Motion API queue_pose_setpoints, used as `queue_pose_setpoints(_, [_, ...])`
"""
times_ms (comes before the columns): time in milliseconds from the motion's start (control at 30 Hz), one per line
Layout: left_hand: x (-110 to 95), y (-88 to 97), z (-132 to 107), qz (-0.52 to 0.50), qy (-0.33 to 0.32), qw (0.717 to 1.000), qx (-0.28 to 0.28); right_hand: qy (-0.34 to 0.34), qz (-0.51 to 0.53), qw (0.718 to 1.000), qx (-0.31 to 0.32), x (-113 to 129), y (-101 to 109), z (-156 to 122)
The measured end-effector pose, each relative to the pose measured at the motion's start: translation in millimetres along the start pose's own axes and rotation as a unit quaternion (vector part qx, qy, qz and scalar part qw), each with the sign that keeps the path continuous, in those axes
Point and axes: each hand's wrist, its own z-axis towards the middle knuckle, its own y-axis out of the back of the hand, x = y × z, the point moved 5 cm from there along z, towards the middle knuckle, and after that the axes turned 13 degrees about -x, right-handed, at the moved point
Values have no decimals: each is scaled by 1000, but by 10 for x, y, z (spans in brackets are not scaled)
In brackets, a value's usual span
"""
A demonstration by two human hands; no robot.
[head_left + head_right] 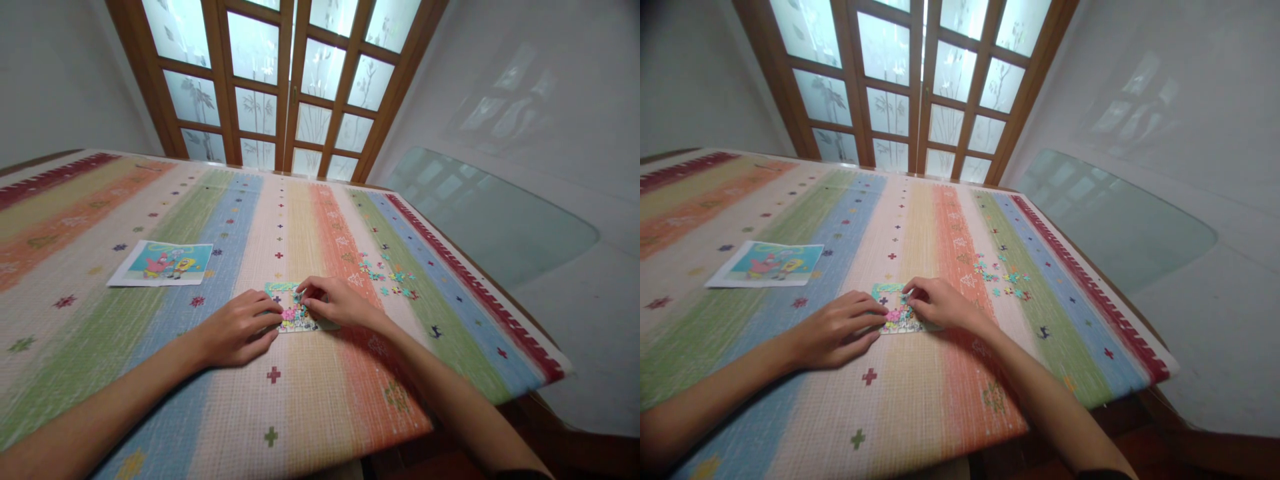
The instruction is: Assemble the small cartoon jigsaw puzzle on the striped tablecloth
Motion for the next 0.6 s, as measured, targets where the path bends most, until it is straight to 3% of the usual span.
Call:
queue_pose_setpoints(467, [-18,22,30,-11,11,1000,0,12,33,999,13,53,33,-32])
queue_pose_setpoints(600, [-12,11,12,-12,7,1000,2,29,-6,999,20,68,4,-41])
